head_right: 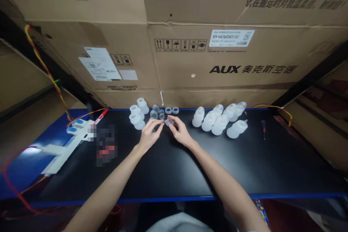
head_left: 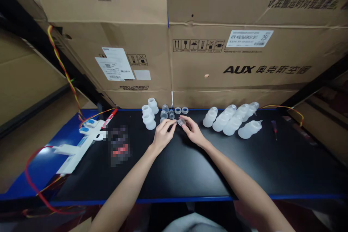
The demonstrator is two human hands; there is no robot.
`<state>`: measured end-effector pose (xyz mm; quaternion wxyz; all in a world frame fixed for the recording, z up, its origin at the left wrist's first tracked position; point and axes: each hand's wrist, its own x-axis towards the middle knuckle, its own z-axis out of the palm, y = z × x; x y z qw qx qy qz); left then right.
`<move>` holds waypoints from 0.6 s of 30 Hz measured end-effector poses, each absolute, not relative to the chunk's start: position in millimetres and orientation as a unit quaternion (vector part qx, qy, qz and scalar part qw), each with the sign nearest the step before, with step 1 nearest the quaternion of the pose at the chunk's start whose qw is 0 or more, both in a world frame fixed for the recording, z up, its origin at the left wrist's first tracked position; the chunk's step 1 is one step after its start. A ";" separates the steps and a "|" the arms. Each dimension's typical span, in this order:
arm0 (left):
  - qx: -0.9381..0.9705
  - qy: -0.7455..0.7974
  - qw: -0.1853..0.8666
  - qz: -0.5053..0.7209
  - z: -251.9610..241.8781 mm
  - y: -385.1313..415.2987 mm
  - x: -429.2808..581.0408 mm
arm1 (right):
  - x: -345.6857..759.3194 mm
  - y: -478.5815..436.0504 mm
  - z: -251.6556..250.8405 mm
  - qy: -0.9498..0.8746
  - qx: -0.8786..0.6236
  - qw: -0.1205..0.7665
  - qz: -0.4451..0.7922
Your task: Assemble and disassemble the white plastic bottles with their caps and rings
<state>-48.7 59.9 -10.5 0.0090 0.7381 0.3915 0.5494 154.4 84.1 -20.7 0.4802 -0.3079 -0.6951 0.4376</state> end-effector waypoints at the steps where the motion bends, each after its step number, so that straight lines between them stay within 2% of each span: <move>1: 0.728 0.389 0.017 0.565 -8.8 57.9 -46.1 | 150.7 82.5 -22.3 -0.661 -0.302 0.489 0.482; 4: 0.697 0.391 0.050 0.599 -4.1 52.9 -37.2 | 141.8 78.5 -27.3 -0.580 -0.277 0.504 0.577; 8: 0.640 0.401 0.160 0.636 -1.9 48.6 -28.0 | 137.1 75.9 -28.4 -0.496 -0.255 0.516 0.650; 13: 0.607 0.372 0.258 0.653 -4.3 48.9 -25.3 | 138.6 74.5 -18.0 -0.448 -0.238 0.521 0.686; 18: 0.606 0.361 0.298 0.644 -6.1 51.6 -27.2 | 139.8 73.9 -11.8 -0.450 -0.253 0.509 0.688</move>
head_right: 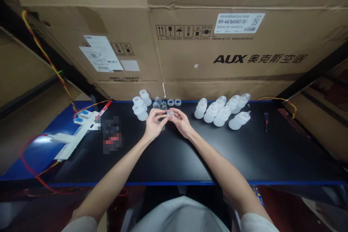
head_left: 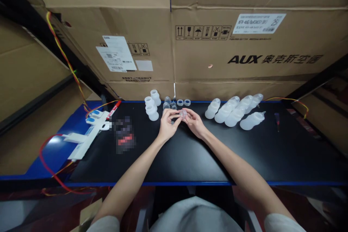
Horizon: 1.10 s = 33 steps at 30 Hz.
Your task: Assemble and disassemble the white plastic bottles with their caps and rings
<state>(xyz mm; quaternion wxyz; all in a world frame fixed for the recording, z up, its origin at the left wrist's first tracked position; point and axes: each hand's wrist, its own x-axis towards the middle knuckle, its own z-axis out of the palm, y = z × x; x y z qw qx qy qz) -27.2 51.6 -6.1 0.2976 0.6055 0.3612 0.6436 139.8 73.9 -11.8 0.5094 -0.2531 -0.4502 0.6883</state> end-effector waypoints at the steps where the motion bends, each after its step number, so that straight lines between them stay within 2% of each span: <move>1: 0.606 0.364 0.294 0.643 -6.1 51.2 -27.1 | 139.6 73.3 -10.9 -0.459 -0.258 0.505 0.683; 6: 0.658 0.359 0.266 0.606 -4.4 42.5 -27.1 | 138.8 69.8 -5.7 -0.500 -0.265 0.490 0.663; 13: 0.677 0.298 0.305 0.599 2.8 32.0 -30.2 | 148.9 74.9 -3.5 -0.491 -0.234 0.479 0.689; 20: 0.652 0.408 0.153 0.620 22.4 33.3 -42.6 | 154.1 73.1 6.5 -0.446 -0.254 0.454 0.728; 25: 0.670 0.415 0.263 0.556 22.6 34.6 -44.3 | 150.7 68.6 15.2 -0.452 -0.242 0.423 0.747; 33: 0.563 0.441 0.389 0.580 16.0 36.0 -34.3 | 146.9 67.6 15.3 -0.509 -0.300 0.415 0.692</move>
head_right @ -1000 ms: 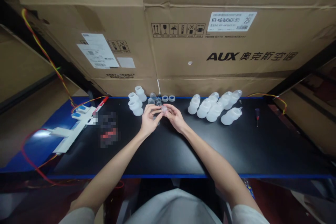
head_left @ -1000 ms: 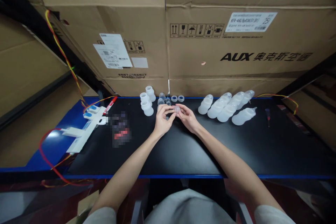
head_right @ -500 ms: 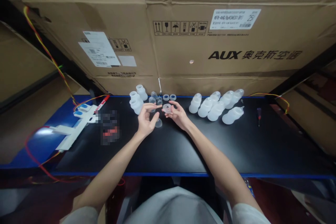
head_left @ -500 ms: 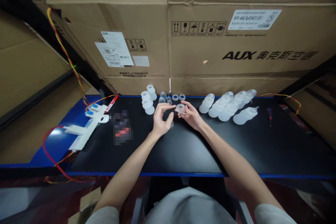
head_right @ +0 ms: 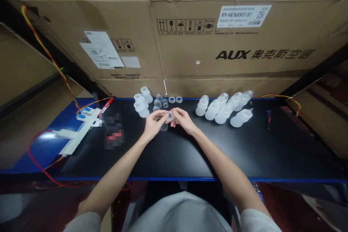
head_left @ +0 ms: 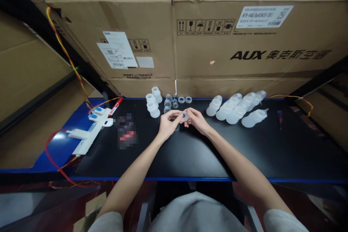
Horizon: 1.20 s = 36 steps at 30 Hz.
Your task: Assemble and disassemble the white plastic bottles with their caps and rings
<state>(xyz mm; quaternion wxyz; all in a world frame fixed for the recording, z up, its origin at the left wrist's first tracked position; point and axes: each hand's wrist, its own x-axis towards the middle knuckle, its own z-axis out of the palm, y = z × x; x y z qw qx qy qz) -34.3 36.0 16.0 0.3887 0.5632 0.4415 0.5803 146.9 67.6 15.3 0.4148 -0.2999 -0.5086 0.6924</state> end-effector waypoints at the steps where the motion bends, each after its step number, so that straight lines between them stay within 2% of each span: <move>1: 0.550 0.447 0.391 0.586 15.2 36.7 -33.8 | 146.1 66.9 15.2 -0.519 -0.301 0.417 0.682; 4: 0.529 0.460 0.385 0.601 13.2 37.8 -33.3 | 143.8 63.2 15.0 -0.568 -0.311 0.441 0.621; 8: 0.550 0.467 0.343 0.602 12.7 35.2 -33.0 | 141.2 55.0 13.2 -0.641 -0.360 0.478 0.481; 14: 0.608 0.440 0.307 0.585 15.5 27.3 -32.8 | 142.4 46.7 8.8 -0.730 -0.382 0.473 0.313; 28: 0.638 0.474 0.190 0.576 10.7 27.7 -30.0 | 135.7 42.2 2.8 -0.752 -0.392 0.488 0.209; 36: 0.652 0.445 0.198 0.581 9.3 29.7 -30.2 | 136.5 44.6 4.0 -0.744 -0.388 0.509 0.192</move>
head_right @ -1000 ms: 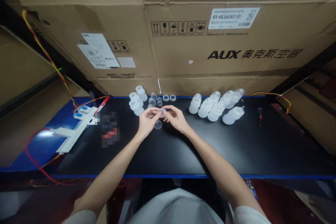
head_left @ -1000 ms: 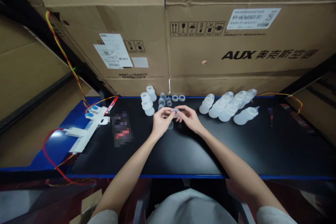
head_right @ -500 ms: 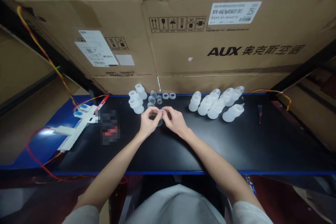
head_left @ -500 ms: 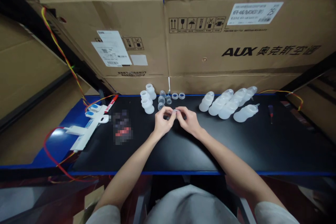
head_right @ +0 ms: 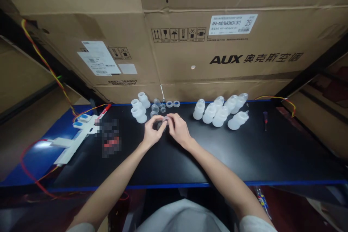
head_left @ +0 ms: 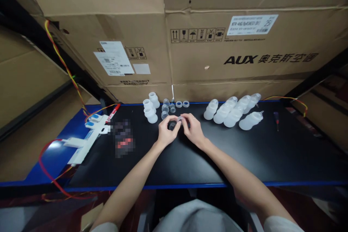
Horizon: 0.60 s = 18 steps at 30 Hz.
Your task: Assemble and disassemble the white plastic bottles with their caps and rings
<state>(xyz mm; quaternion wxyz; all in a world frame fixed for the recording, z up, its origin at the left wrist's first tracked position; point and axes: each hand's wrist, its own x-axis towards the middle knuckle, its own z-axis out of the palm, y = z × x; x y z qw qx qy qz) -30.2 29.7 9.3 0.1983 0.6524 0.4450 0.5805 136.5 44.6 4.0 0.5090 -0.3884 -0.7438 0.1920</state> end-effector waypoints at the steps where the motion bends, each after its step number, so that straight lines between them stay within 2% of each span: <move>1: 0.649 0.443 0.204 0.583 9.3 30.0 -30.2 | 136.9 45.4 4.2 -0.742 -0.380 0.514 0.201; 6: 0.596 0.437 0.264 0.620 7.0 32.8 -29.6 | 137.5 49.4 5.9 -0.742 -0.314 0.535 0.255; 11: 0.551 0.429 0.338 0.631 3.3 37.3 -30.2 | 136.4 51.7 7.2 -0.713 -0.317 0.556 0.288; 18: 0.515 0.445 0.357 0.640 6.0 39.7 -28.0 | 131.0 48.8 9.4 -0.721 -0.337 0.567 0.211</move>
